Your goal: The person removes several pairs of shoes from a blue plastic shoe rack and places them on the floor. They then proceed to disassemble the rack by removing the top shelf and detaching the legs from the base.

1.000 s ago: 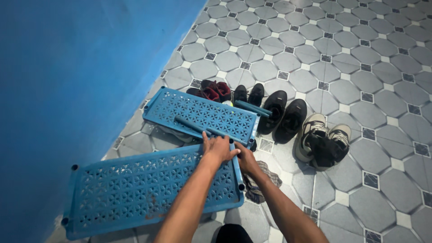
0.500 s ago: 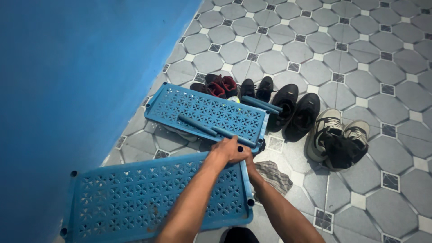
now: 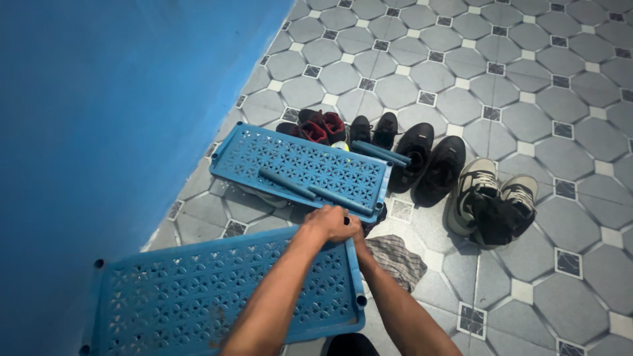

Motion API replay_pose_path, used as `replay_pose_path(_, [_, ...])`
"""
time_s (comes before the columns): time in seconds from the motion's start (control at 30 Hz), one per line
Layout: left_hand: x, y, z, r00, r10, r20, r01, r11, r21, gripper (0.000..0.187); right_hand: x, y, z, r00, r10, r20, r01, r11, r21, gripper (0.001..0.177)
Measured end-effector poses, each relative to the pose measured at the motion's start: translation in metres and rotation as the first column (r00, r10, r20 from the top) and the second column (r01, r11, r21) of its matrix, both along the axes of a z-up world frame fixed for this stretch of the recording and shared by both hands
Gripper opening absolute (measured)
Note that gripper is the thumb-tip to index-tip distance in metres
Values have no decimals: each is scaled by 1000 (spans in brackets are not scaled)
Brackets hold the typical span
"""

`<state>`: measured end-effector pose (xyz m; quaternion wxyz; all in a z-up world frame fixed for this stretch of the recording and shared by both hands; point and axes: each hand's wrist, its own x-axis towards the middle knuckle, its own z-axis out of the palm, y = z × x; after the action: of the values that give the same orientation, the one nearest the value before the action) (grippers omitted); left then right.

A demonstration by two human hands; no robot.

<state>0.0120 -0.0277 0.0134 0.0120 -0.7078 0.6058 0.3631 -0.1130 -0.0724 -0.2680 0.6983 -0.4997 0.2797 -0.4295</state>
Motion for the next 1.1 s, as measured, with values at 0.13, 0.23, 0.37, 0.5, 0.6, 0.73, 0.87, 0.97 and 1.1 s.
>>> replay_pose_path(0.13, [0,8,4,998,-46,-32,44,997,-67,71,-6,-6,12,962,-102,-253,25,957,-290,12])
replay_pose_path(0.23, [6,15,6,997,-54,-49,49,995,-91,76,-2,-8,17,952,-80,-295,-5,962,-275,8])
replay_pose_path(0.37, [9,20,5,998,-5,-55,-2,991,-135,84,1,-3,22,977,-26,-211,-29,967,-253,4])
replay_pose_path(0.5, [13,23,4,999,13,-52,-19,991,-129,88,5,15,48,985,24,-170,-43,993,-109,11])
replay_pose_path(0.6, [14,25,3,999,18,-48,-25,989,-146,85,-6,36,84,921,-146,-361,-16,912,-410,41])
replay_pose_path(0.73, [19,27,0,999,31,11,-29,986,-165,77,-32,77,123,804,-323,-499,18,852,-523,60])
replay_pose_path(0.87, [13,40,-8,992,-9,124,68,874,-481,75,-69,134,143,855,-80,-513,-57,968,-245,56])
replay_pose_path(0.97, [2,56,-8,922,-151,357,382,514,-768,75,-92,177,155,837,-33,-546,-169,934,-315,63])
replay_pose_path(1.1, [-27,90,1,662,-585,468,743,592,-312,80,-93,200,152,811,74,-580,-234,950,-206,47])
